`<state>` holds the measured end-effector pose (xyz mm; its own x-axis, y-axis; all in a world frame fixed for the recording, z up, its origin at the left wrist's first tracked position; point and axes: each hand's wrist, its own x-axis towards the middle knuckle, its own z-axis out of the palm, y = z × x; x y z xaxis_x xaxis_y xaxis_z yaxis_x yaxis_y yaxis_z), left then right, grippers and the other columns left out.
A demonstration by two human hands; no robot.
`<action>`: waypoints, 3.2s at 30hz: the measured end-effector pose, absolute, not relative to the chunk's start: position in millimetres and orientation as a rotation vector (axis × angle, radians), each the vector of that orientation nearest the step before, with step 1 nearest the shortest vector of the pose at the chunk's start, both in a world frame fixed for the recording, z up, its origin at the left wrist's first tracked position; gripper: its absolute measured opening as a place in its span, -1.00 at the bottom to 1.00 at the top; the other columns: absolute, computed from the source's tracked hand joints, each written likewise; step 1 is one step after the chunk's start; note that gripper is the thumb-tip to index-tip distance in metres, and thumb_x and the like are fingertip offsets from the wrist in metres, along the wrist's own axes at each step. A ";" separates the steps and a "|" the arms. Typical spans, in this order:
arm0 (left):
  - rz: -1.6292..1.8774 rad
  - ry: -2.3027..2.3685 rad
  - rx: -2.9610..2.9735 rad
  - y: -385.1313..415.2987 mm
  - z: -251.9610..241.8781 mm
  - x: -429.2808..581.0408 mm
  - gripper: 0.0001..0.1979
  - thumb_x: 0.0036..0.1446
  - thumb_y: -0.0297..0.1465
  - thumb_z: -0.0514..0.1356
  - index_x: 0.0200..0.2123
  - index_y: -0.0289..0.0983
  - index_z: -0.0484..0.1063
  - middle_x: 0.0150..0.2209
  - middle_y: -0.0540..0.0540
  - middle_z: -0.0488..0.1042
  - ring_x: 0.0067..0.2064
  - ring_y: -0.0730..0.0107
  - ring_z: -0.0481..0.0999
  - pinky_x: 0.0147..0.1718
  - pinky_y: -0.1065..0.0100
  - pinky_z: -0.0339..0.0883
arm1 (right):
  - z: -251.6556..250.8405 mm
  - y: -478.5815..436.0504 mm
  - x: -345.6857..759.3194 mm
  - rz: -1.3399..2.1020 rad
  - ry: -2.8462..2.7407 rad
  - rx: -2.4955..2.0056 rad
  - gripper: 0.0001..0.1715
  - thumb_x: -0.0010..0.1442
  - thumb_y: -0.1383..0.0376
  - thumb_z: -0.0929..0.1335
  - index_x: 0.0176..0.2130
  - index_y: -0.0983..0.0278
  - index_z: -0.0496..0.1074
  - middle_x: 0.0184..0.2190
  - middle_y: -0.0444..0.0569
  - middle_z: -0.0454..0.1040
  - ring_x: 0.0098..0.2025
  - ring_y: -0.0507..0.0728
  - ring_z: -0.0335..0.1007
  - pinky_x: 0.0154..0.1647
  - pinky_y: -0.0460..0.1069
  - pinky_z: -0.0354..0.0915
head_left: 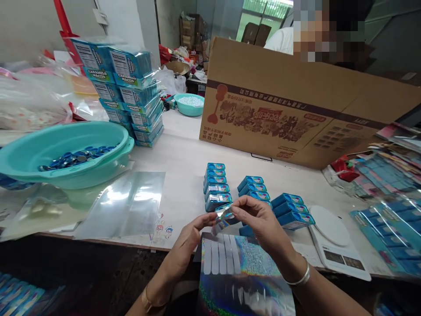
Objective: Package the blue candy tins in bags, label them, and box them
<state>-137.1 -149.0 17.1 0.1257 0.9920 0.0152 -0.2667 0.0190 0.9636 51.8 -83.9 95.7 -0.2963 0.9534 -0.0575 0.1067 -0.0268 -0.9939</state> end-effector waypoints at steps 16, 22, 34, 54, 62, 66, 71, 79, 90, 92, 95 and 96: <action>1.557 1.064 0.344 -56.8 14.9 -168.8 -0.60 -0.11 -0.08 0.40 -0.32 -0.26 0.52 -0.30 -0.08 0.55 -0.20 0.31 0.52 -0.18 0.34 0.31 | 101.9 -80.6 27.9 1.094 -1.787 -1.069 -0.78 0.22 0.25 0.40 -0.09 0.14 0.49 -0.43 -0.13 0.43 -0.42 0.03 0.38 -0.39 -0.06 0.35; 1.371 0.908 0.428 -62.8 15.5 -163.7 0.13 -0.07 0.11 0.33 0.40 -0.02 -0.24 0.01 -0.25 0.53 -0.05 0.13 0.56 -0.11 0.20 0.32 | 83.7 -27.7 18.8 1.397 -1.425 -1.146 -0.69 0.12 0.09 0.48 -0.21 0.22 0.50 -0.42 -0.12 0.41 -0.44 -0.01 0.32 -0.42 -0.09 0.32; 1.395 1.077 0.784 -27.9 26.9 -155.5 0.00 0.13 -0.32 0.28 0.43 -0.19 -0.33 -0.50 0.12 0.35 -0.41 0.44 0.36 -0.29 0.34 0.27 | 68.2 11.9 0.6 1.226 -1.465 -1.227 -0.62 0.06 0.10 0.48 -0.17 0.23 0.44 -0.44 -0.16 0.37 -0.41 0.03 0.32 -0.36 -0.05 0.31; 1.285 1.190 0.912 11.1 -13.0 -141.6 -0.02 0.11 -0.38 0.20 0.43 -0.25 -0.36 -0.54 0.18 0.28 -0.47 0.47 0.30 -0.39 0.41 0.19 | 24.8 40.5 8.3 0.666 -1.862 -1.549 -0.75 0.16 0.29 0.29 -0.12 0.25 0.36 -0.41 -0.10 0.39 -0.30 0.17 0.34 -0.22 0.07 0.27; 1.327 1.326 0.819 10.9 -25.5 -142.7 0.04 -0.01 -0.29 0.28 0.41 -0.38 -0.24 -0.58 0.20 0.28 -0.50 0.46 0.28 -0.44 0.43 0.14 | 23.5 37.2 16.2 0.584 -1.944 -1.489 -0.66 0.18 0.39 0.23 -0.04 0.25 0.37 -0.12 0.04 0.35 -0.24 0.16 0.36 -0.08 0.12 0.32; 1.326 1.271 0.885 5.9 9.8 -167.7 -0.37 0.12 -0.02 0.16 0.07 -0.41 0.40 -0.65 0.16 0.18 -0.55 0.46 0.19 -0.47 0.39 0.11 | 42.1 43.8 28.0 0.604 -1.882 -1.421 -0.67 0.27 0.25 0.24 0.02 0.22 0.35 -0.14 0.04 0.37 -0.20 0.16 0.37 -0.08 0.12 0.33; 1.027 1.067 1.076 -5.6 47.2 -182.1 -0.22 0.17 0.21 -0.16 -0.41 -0.32 0.56 -0.73 0.11 0.04 -0.62 0.46 0.01 -0.54 0.33 -0.01 | 82.2 59.5 33.6 0.909 -2.107 -1.235 -0.55 0.28 -0.01 0.28 -0.02 0.23 0.43 -0.13 0.04 0.46 -0.09 0.19 0.37 -0.05 0.09 0.30; 0.929 1.071 1.260 -1.6 57.7 -176.8 -0.37 0.17 0.16 -0.03 -0.59 -0.22 0.41 -0.69 0.10 0.01 -0.56 0.42 0.02 -0.50 0.33 -0.02 | 99.8 62.9 27.7 1.397 -2.242 -1.142 -0.60 0.20 -0.02 0.33 -0.43 0.24 0.39 -0.49 -0.13 0.35 -0.45 0.05 0.22 -0.42 -0.04 0.18; 0.620 1.549 1.767 44.7 44.4 -181.3 -0.68 0.16 -0.23 0.07 -0.55 -0.23 0.42 -0.60 -0.02 0.38 -0.51 0.35 0.30 -0.48 0.35 -0.01 | 69.8 82.9 9.2 0.590 -2.395 -1.504 -0.72 0.26 0.26 0.30 -0.50 0.24 0.35 -0.36 -0.05 0.39 -0.26 0.12 0.34 -0.22 0.00 0.19; 0.579 1.579 1.771 49.9 43.0 -179.3 -0.69 0.16 -0.24 0.07 -0.56 -0.22 0.41 -0.59 -0.03 0.39 -0.50 0.34 0.32 -0.47 0.35 -0.02 | 65.5 84.7 8.6 0.538 -2.402 -1.555 -0.71 0.26 0.26 0.31 -0.50 0.24 0.34 -0.36 -0.04 0.39 -0.25 0.13 0.33 -0.21 0.00 0.18; 0.552 1.608 1.762 54.9 39.2 -175.8 -0.69 0.15 -0.24 0.09 -0.58 -0.22 0.38 -0.60 -0.02 0.38 -0.50 0.34 0.31 -0.46 0.34 -0.03 | 62.5 86.0 8.9 0.460 -2.430 -1.597 -0.72 0.27 0.27 0.31 -0.49 0.23 0.35 -0.35 -0.02 0.39 -0.23 0.16 0.33 -0.21 0.01 0.17; 0.546 1.611 1.760 56.0 37.8 -174.8 -0.69 0.14 -0.24 0.09 -0.60 -0.21 0.36 -0.61 -0.01 0.36 -0.50 0.35 0.29 -0.47 0.34 -0.04 | 62.0 86.2 9.1 0.437 -2.443 -1.605 -0.72 0.27 0.27 0.30 -0.48 0.23 0.35 -0.34 -0.01 0.39 -0.21 0.17 0.32 -0.21 0.02 0.18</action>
